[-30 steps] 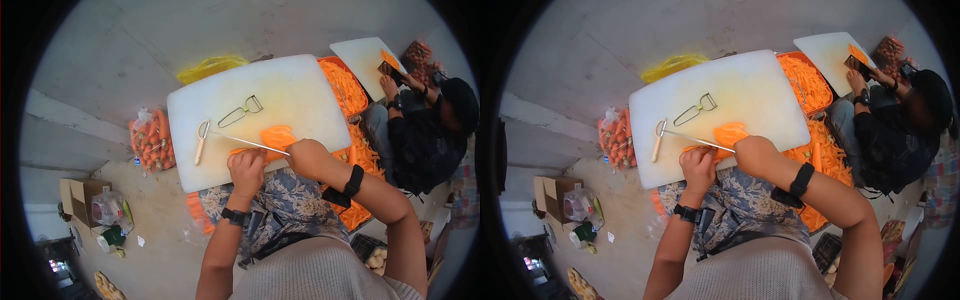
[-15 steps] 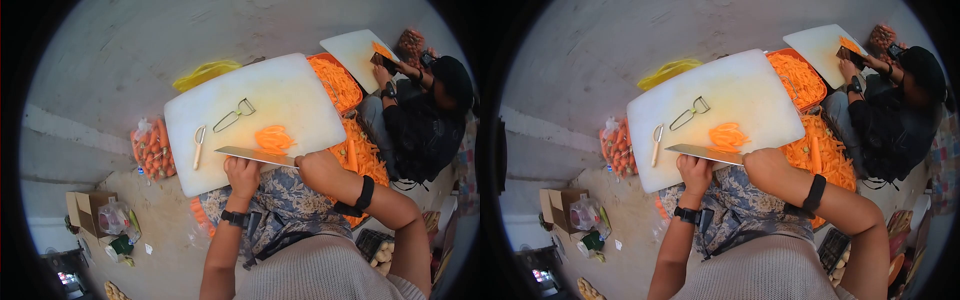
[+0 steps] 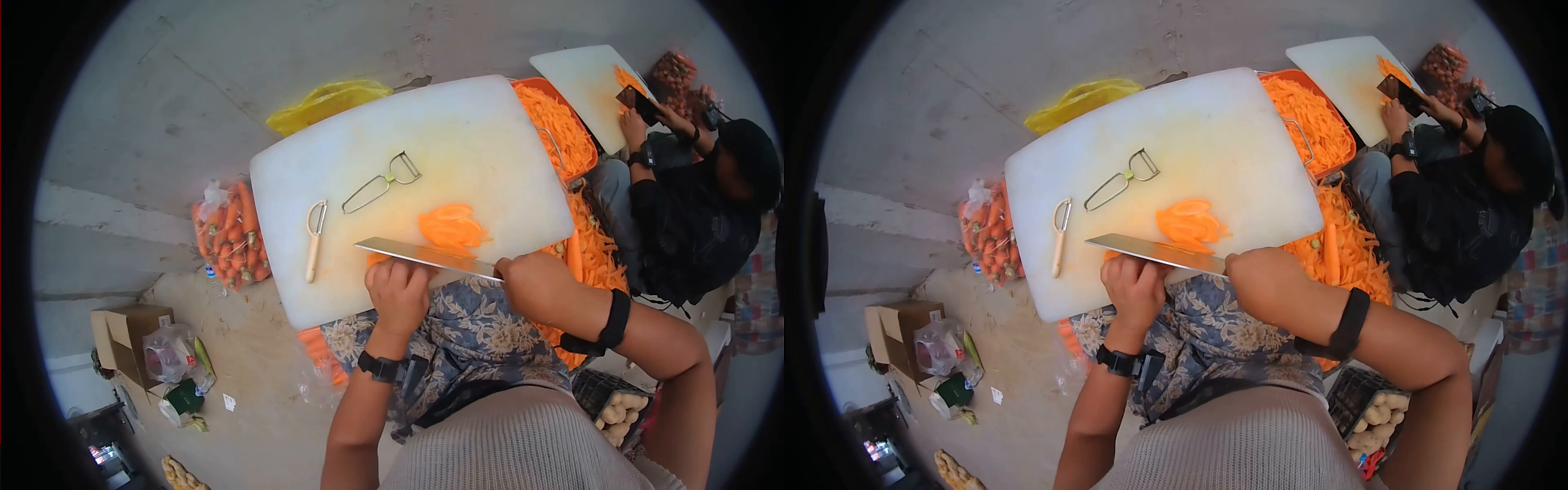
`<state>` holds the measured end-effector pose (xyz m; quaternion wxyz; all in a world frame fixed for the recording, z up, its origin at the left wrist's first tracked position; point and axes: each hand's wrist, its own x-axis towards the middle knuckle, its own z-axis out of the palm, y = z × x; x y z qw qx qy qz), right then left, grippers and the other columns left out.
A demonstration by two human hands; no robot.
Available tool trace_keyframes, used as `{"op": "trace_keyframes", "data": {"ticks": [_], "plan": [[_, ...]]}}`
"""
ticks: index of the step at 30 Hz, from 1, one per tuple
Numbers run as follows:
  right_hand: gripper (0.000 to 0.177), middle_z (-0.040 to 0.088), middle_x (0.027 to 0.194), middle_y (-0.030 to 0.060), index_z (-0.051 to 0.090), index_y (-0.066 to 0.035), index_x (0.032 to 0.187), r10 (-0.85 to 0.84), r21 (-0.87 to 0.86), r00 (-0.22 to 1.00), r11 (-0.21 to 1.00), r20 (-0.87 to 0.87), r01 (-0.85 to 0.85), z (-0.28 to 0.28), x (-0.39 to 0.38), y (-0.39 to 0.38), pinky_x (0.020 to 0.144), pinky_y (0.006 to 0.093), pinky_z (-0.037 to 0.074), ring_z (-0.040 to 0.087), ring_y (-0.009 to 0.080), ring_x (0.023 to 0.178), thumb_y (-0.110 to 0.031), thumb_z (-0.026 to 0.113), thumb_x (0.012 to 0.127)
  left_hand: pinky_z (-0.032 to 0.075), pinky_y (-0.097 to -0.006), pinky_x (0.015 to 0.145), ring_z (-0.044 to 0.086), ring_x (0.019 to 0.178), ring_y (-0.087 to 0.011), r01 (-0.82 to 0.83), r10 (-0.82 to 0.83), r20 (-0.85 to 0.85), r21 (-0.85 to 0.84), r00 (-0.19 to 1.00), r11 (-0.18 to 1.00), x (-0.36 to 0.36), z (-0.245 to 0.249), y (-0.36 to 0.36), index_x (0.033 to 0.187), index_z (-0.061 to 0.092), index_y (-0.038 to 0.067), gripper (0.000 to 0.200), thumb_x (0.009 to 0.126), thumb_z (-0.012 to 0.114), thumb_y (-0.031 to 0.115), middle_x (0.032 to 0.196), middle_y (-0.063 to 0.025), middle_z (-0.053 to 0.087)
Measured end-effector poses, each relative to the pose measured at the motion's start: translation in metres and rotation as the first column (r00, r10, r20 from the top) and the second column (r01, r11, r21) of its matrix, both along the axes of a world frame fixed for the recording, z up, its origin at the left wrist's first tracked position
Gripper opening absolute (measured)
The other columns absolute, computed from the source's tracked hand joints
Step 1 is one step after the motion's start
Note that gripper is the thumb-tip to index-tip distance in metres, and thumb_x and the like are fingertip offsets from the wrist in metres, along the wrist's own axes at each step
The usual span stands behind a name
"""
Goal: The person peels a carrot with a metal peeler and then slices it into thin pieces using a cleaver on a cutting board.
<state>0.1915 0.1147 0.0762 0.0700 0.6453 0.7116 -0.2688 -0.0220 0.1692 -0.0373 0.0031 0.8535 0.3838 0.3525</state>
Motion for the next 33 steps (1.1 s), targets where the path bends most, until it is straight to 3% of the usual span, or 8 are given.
{"op": "trace_keyframes", "data": {"ticks": [9,17,21,26,33], "plan": [[0.013,0.065,0.074,0.0193,0.064,0.0,0.084,-0.013,-0.011,0.999,1.0,-0.049,0.013,-0.018,-0.012,0.015,0.066,0.0451,0.053,0.066,0.036,0.073,-0.004,0.058,0.073,0.04,-0.0388,0.079,0.055,0.092,-0.0232,-0.002,0.002,0.001,-0.008,1.0,1.0,0.0,0.0,0.0,0.091,0.069,0.01,0.019,0.074,0.07,0.017,0.094,-0.0022,0.06],[0.016,0.065,0.071,0.0204,0.065,0.0,0.085,0.013,0.176,0.988,0.984,-0.157,0.015,-0.066,-0.005,0.019,0.065,0.046,0.051,0.064,0.0377,0.069,-0.013,0.058,0.08,0.039,-0.0412,0.086,0.055,0.096,-0.025,0.011,-0.011,-0.014,-0.036,1.0,0.999,-0.003,0.0,-0.001,0.098,0.067,0.01,0.024,0.075,0.068,0.015,0.099,-0.0038,0.06],[0.018,0.065,0.072,0.0207,0.065,0.0,0.084,0.038,0.235,0.986,0.972,-0.16,0.0,-0.062,-0.007,0.015,0.067,0.0464,0.051,0.064,0.0379,0.07,-0.017,0.059,0.082,0.038,-0.0421,0.09,0.055,0.097,-0.0263,0.025,-0.026,-0.022,-0.035,0.999,0.999,-0.005,-0.001,-0.002,0.1,0.067,0.01,0.027,0.074,0.069,0.015,0.098,-0.0043,0.06],[0.021,0.065,0.073,0.0216,0.067,0.0,0.078,-0.084,0.278,0.987,0.953,-0.137,0.12,-0.041,-0.011,0.001,0.067,0.046,0.052,0.065,0.0376,0.07,-0.018,0.058,0.083,0.038,-0.042,0.089,0.055,0.097,-0.0266,0.029,-0.029,0.02,-0.021,0.999,0.999,-0.002,0.0,-0.002,0.096,0.067,0.01,0.024,0.072,0.07,0.013,0.098,-0.0044,0.06],[0.018,0.064,0.07,0.0192,0.069,-0.003,0.084,-0.064,0.277,0.994,0.957,-0.09,0.086,-0.027,-0.01,-0.013,0.066,0.0469,0.051,0.064,0.0369,0.068,-0.019,0.061,0.084,0.039,-0.0429,0.086,0.055,0.096,-0.0275,0.019,-0.019,0.009,0.016,1.0,1.0,-0.004,-0.008,-0.001,0.091,0.067,0.009,0.024,0.068,0.072,0.013,0.098,-0.0053,0.06]]}}
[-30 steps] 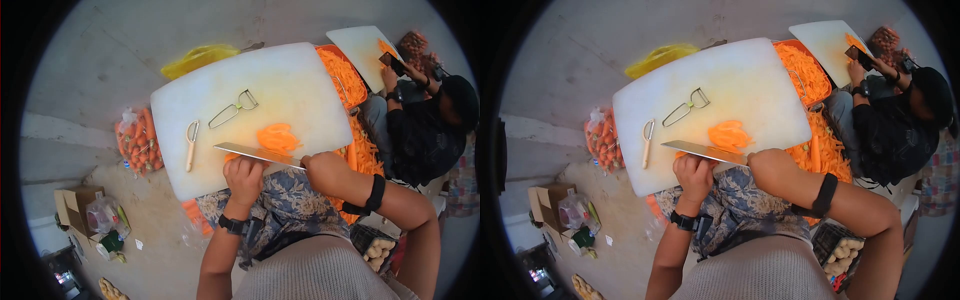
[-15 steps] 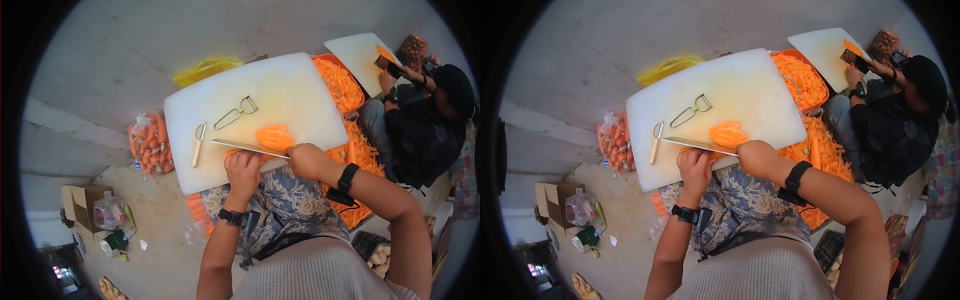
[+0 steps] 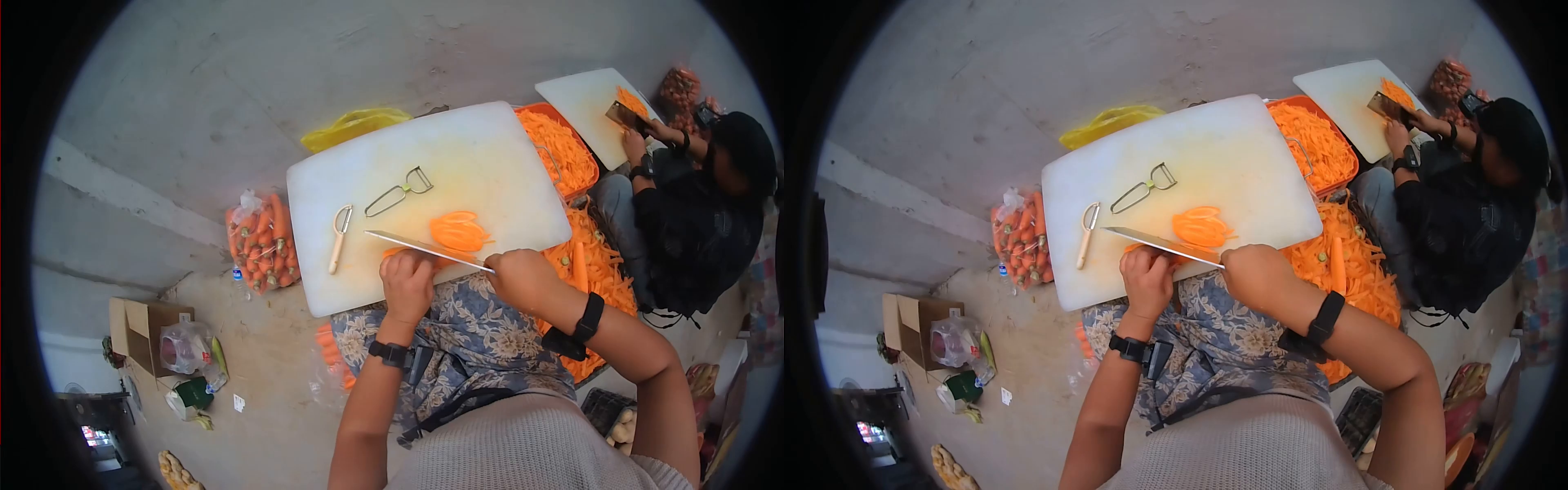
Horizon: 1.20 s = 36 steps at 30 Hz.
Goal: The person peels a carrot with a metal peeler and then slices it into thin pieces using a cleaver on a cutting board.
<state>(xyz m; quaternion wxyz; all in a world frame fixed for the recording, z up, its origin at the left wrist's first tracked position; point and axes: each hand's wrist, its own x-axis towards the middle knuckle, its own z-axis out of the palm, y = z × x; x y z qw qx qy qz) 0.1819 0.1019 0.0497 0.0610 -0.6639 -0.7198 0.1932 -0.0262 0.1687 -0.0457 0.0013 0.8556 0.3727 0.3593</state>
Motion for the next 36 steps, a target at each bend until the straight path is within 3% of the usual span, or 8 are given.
{"op": "trace_keyframes", "data": {"ticks": [7,9,14,17,19,21,27,36], "plan": [[0.01,0.064,0.069,0.0185,0.064,-0.002,0.078,0.087,0.03,0.995,0.996,0.042,-0.088,0.013,-0.004,-0.006,0.06,0.0437,0.053,0.065,0.0349,0.064,-0.009,0.058,0.077,0.039,-0.042,0.085,0.053,0.091,-0.0273,-0.018,0.018,0.034,0.007,0.999,1.0,0.001,0.007,-0.001,0.092,0.069,0.011,0.019,0.072,0.069,0.014,0.092,-0.0045,0.058],[0.008,0.064,0.069,0.0182,0.064,-0.002,0.077,0.086,0.004,0.994,0.996,0.062,-0.086,0.015,-0.004,-0.005,0.06,0.0434,0.053,0.065,0.0347,0.064,-0.008,0.057,0.076,0.04,-0.045,0.083,0.054,0.094,-0.0331,0.011,-0.011,0.056,-0.001,0.998,1.0,0.002,0.006,-0.002,0.093,0.068,0.006,0.026,0.068,0.069,0.009,0.097,-0.0101,0.059],[0.009,0.064,0.069,0.0174,0.062,-0.002,0.082,0.106,0.012,0.993,0.994,0.053,-0.107,0.009,0.002,-0.01,0.058,0.0442,0.052,0.065,0.035,0.063,-0.006,0.058,0.075,0.041,-0.0448,0.081,0.054,0.093,-0.0333,0.024,-0.022,0.067,-0.018,0.998,1.0,0.002,0.008,0.0,0.093,0.068,0.006,0.027,0.067,0.069,0.009,0.096,-0.0101,0.06],[0.013,0.064,0.068,0.0176,0.061,-0.001,0.086,0.103,-0.145,0.992,0.985,0.078,-0.091,0.019,0.009,-0.012,0.057,0.0442,0.052,0.064,0.035,0.063,-0.005,0.058,0.074,0.042,-0.0446,0.08,0.055,0.093,-0.0331,0.03,-0.025,0.082,-0.062,0.996,0.998,0.001,0.011,0.001,0.093,0.069,0.006,0.026,0.067,0.069,0.009,0.096,-0.01,0.06],[0.014,0.064,0.068,0.0177,0.06,-0.001,0.087,0.11,-0.174,0.991,0.98,0.071,-0.096,0.02,0.011,-0.009,0.057,0.0442,0.052,0.064,0.035,0.063,-0.005,0.058,0.074,0.042,-0.0444,0.08,0.055,0.093,-0.0329,0.046,-0.037,0.096,-0.097,0.995,0.994,0.002,0.012,0.002,0.093,0.069,0.006,0.026,0.067,0.069,0.008,0.096,-0.0099,0.06],[0.015,0.064,0.068,0.0179,0.06,0.0,0.087,0.113,-0.202,0.991,0.975,0.066,-0.097,0.021,0.013,-0.007,0.057,0.0441,0.052,0.064,0.0351,0.063,-0.005,0.058,0.073,0.04,-0.0404,0.082,0.054,0.091,-0.027,0.005,-0.001,0.062,-0.073,0.998,0.997,0.003,0.013,0.003,0.088,0.071,0.011,0.016,0.072,0.069,0.015,0.091,-0.0043,0.059],[0.014,0.064,0.069,0.0189,0.062,0.0,0.084,0.103,-0.233,0.992,0.969,0.067,-0.085,0.023,0.008,0.008,0.059,0.0442,0.052,0.065,0.0349,0.065,-0.003,0.06,0.07,0.039,-0.0386,0.082,0.053,0.09,-0.0251,-0.024,0.025,0.015,-0.08,1.0,0.997,0.005,0.013,0.005,0.09,0.071,0.014,0.016,0.074,0.069,0.017,0.09,-0.0032,0.059],[0.01,0.065,0.073,0.0203,0.067,0.0,0.075,0.111,-0.323,0.993,0.942,0.037,-0.093,0.006,0.0,0.029,0.064,0.0447,0.053,0.066,0.0364,0.069,-0.005,0.061,0.068,0.038,-0.0386,0.082,0.055,0.091,-0.0239,-0.007,0.002,-0.036,-0.142,0.999,0.99,0.001,0.014,0.002,0.096,0.07,0.012,0.021,0.075,0.066,0.012,0.092,-0.0026,0.059]]}}
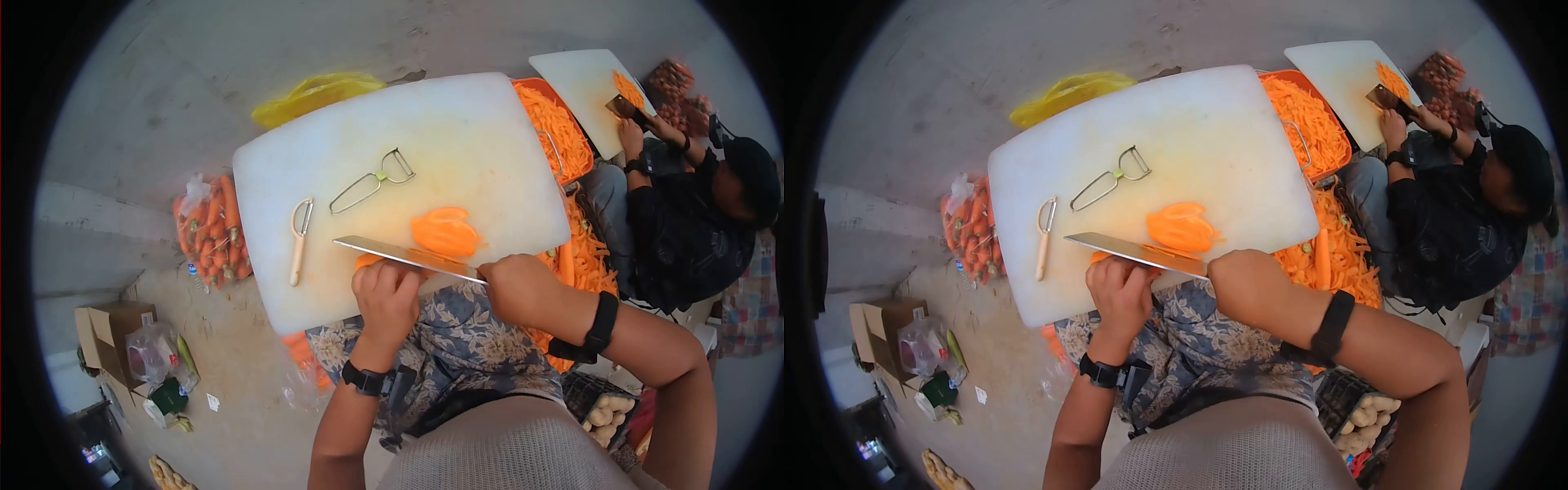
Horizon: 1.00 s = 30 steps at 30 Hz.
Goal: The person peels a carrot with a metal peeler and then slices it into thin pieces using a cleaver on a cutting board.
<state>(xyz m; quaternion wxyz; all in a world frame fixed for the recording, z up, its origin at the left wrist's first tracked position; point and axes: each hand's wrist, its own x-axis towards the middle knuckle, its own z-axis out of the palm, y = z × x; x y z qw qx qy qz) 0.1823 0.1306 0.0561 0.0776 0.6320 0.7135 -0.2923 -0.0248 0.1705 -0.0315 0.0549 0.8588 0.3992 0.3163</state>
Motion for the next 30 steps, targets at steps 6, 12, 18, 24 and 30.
{"op": "trace_keyframes", "data": {"ticks": [6,12,18,24,30], "plan": [[0.011,0.066,0.073,0.0211,0.068,0.0,0.074,-0.023,0.152,0.999,0.988,-0.046,0.03,-0.039,-0.01,0.009,0.065,0.0441,0.053,0.066,0.0363,0.07,-0.007,0.062,0.067,0.038,-0.0401,0.08,0.054,0.088,-0.0262,0.02,-0.023,0.044,0.054,0.999,0.998,-0.001,-0.002,0.001,0.09,0.066,0.009,0.021,0.07,0.072,0.012,0.09,-0.0042,0.057],[0.011,0.065,0.072,0.0218,0.068,0.0,0.074,-0.02,0.234,0.996,0.971,-0.084,0.039,-0.037,-0.011,0.01,0.067,0.0435,0.053,0.066,0.0366,0.071,-0.007,0.06,0.071,0.039,-0.0416,0.088,0.055,0.098,-0.0264,0.02,-0.02,0.017,0.04,1.0,0.999,-0.003,-0.004,0.001,0.099,0.068,0.011,0.026,0.074,0.069,0.013,0.099,-0.0043,0.06],[0.022,0.064,0.071,0.0199,0.067,-0.001,0.079,-0.071,0.341,0.991,0.934,-0.117,0.107,-0.012,-0.014,-0.007,0.066,0.0464,0.051,0.064,0.0379,0.07,-0.021,0.059,0.086,0.04,-0.042,0.085,0.054,0.094,-0.0274,0.022,-0.027,0.051,0.08,0.998,0.997,0.002,-0.003,-0.001,0.091,0.066,0.009,0.025,0.067,0.073,0.011,0.093,-0.005,0.058],[0.02,0.064,0.07,0.0208,0.066,-0.001,0.079,-0.07,0.332,0.992,0.938,-0.107,0.102,-0.007,-0.01,-0.018,0.066,0.0461,0.051,0.064,0.0376,0.069,-0.018,0.059,0.085,0.039,-0.0427,0.084,0.054,0.093,-0.029,0.029,-0.033,0.038,0.106,0.999,0.994,0.0,-0.009,0.0,0.091,0.066,0.01,0.024,0.067,0.074,0.012,0.095,-0.0063,0.058],[0.014,0.064,0.068,0.0199,0.066,-0.001,0.081,-0.045,0.322,0.994,0.944,-0.099,0.075,-0.003,-0.009,-0.03,0.064,0.0451,0.051,0.064,0.0361,0.066,-0.013,0.058,0.081,0.039,-0.0425,0.084,0.054,0.09,-0.029,0.003,-0.006,0.027,0.127,1.0,0.992,0.001,-0.008,-0.002,0.092,0.068,0.01,0.02,0.073,0.07,0.013,0.094,-0.0079,0.059]]}}
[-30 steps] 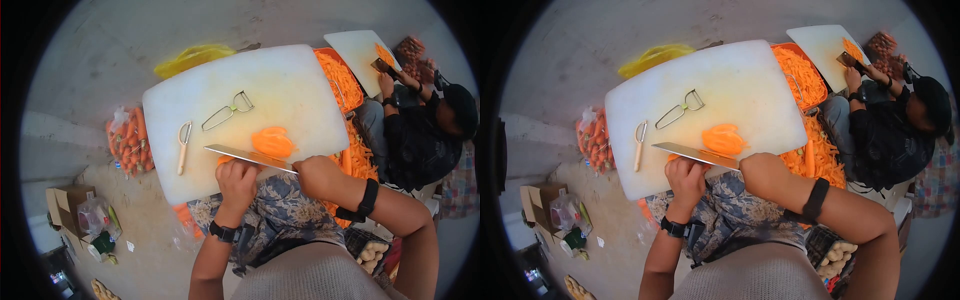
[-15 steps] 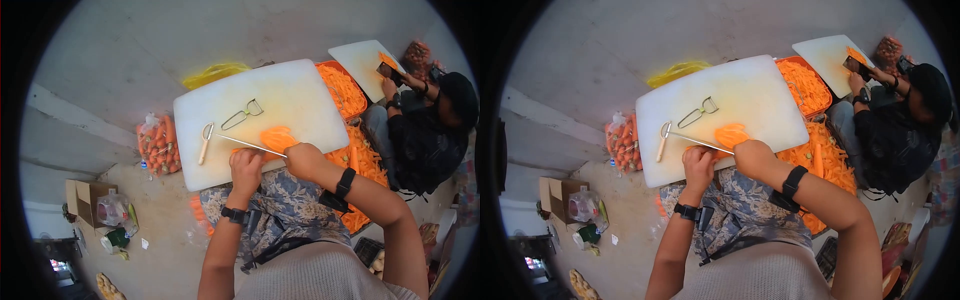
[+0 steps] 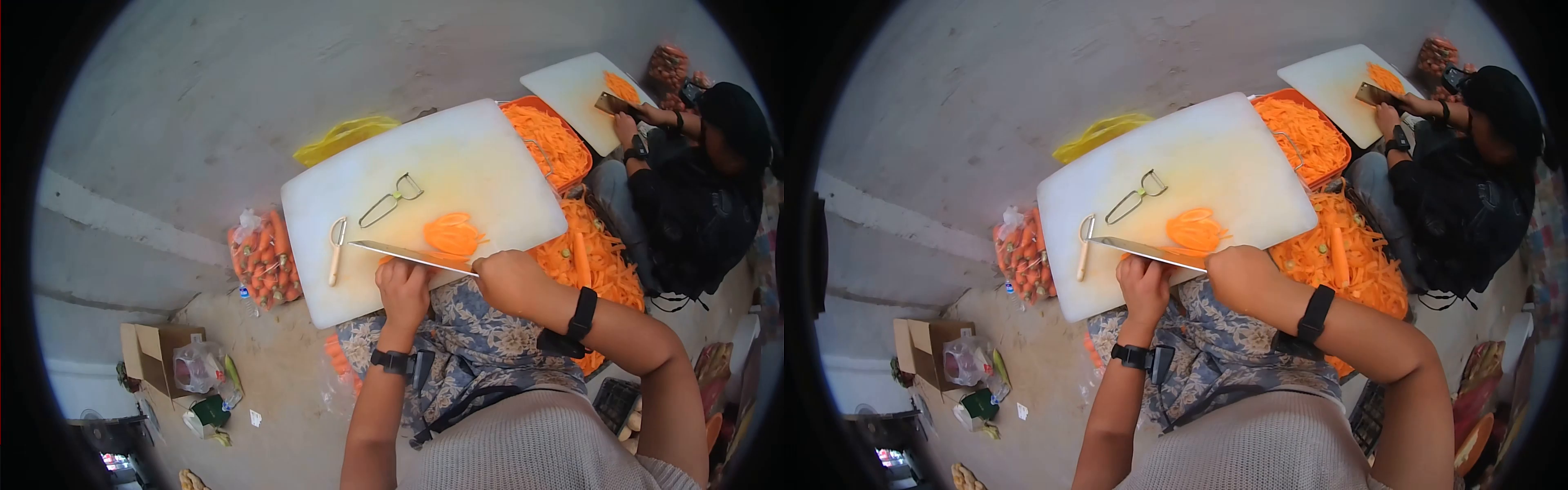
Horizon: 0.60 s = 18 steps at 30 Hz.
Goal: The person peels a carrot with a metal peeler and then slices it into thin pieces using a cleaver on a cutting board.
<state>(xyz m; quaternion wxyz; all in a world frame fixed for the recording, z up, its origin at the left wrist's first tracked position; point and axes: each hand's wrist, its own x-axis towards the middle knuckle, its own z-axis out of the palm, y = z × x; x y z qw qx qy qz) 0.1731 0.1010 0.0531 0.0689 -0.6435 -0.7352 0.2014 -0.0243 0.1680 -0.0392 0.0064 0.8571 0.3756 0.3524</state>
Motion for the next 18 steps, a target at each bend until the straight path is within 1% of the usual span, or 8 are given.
{"op": "trace_keyframes", "data": {"ticks": [3,5,7,9,11,12,14,18], "plan": [[0.013,0.064,0.067,0.0187,0.066,-0.001,0.081,-0.01,-0.026,1.0,1.0,0.009,0.01,0.008,0.0,-0.004,0.062,0.0442,0.051,0.064,0.0351,0.065,-0.011,0.057,0.08,0.039,-0.0427,0.084,0.054,0.09,-0.0292,0.002,-0.002,0.018,0.017,1.0,1.0,0.001,0.001,0.0,0.095,0.069,0.009,0.022,0.073,0.07,0.013,0.094,-0.0079,0.059],[0.012,0.064,0.067,0.0179,0.065,-0.002,0.082,0.02,-0.025,1.0,1.0,0.024,-0.019,0.01,0.001,-0.005,0.06,0.0439,0.051,0.064,0.0344,0.063,-0.01,0.058,0.079,0.039,-0.0428,0.084,0.054,0.09,-0.0292,0.007,-0.007,0.017,0.01,1.0,1.0,0.0,0.001,0.0,0.097,0.069,0.009,0.024,0.074,0.071,0.014,0.094,-0.0077,0.059],[0.012,0.064,0.067,0.0177,0.065,-0.002,0.083,0.034,-0.036,0.999,0.999,0.025,-0.033,0.006,0.004,-0.005,0.06,0.0438,0.051,0.064,0.0345,0.063,-0.01,0.058,0.078,0.039,-0.0454,0.081,0.053,0.094,-0.0335,0.018,-0.018,0.025,0.007,1.0,1.0,0.0,-0.002,0.001,0.096,0.068,0.008,0.028,0.069,0.072,0.01,0.097,-0.0103,0.058],[0.013,0.064,0.067,0.0175,0.065,-0.002,0.084,0.059,-0.046,0.998,0.997,0.024,-0.058,0.004,0.007,-0.007,0.059,0.0437,0.051,0.064,0.0346,0.062,-0.01,0.058,0.078,0.039,-0.0455,0.081,0.053,0.094,-0.0334,0.013,-0.013,0.027,0.005,1.0,1.0,-0.001,-0.002,0.0,0.097,0.068,0.008,0.028,0.069,0.071,0.01,0.096,-0.0102,0.058],[0.014,0.063,0.065,0.0174,0.065,-0.003,0.087,0.037,-0.046,0.999,0.998,0.001,-0.037,0.006,0.013,-0.012,0.058,0.0439,0.051,0.064,0.0345,0.061,-0.009,0.059,0.076,0.039,-0.0455,0.081,0.053,0.094,-0.0334,0.002,-0.002,0.027,0.001,1.0,1.0,-0.002,-0.002,0.0,0.097,0.067,0.008,0.028,0.069,0.071,0.01,0.096,-0.0101,0.057],[0.014,0.063,0.065,0.0174,0.065,-0.003,0.087,0.046,-0.059,0.999,0.997,0.003,-0.046,0.008,0.017,-0.014,0.058,0.0439,0.051,0.064,0.0345,0.061,-0.009,0.059,0.076,0.039,-0.0451,0.081,0.053,0.093,-0.0332,0.023,-0.023,0.038,-0.003,0.999,1.0,-0.002,-0.001,0.0,0.097,0.068,0.008,0.028,0.069,0.071,0.01,0.096,-0.01,0.057],[0.012,0.064,0.067,0.0174,0.062,0.001,0.082,0.043,-0.115,0.999,0.993,0.018,-0.041,0.014,0.022,-0.015,0.057,0.0443,0.052,0.064,0.0349,0.062,-0.005,0.061,0.072,0.039,-0.0448,0.081,0.052,0.093,-0.033,0.033,-0.032,0.052,-0.019,0.998,0.999,-0.004,-0.001,0.0,0.096,0.068,0.008,0.027,0.07,0.07,0.01,0.096,-0.0098,0.057],[0.014,0.063,0.067,0.0176,0.061,0.001,0.085,0.05,-0.201,0.996,0.979,0.077,-0.034,0.022,0.018,-0.011,0.056,0.0442,0.052,0.064,0.0352,0.062,-0.005,0.06,0.072,0.039,-0.0432,0.08,0.052,0.092,-0.0307,0.022,-0.022,0.023,0.0,0.999,1.0,-0.002,-0.001,0.003,0.095,0.068,0.009,0.026,0.07,0.069,0.01,0.095,-0.0081,0.057]]}}
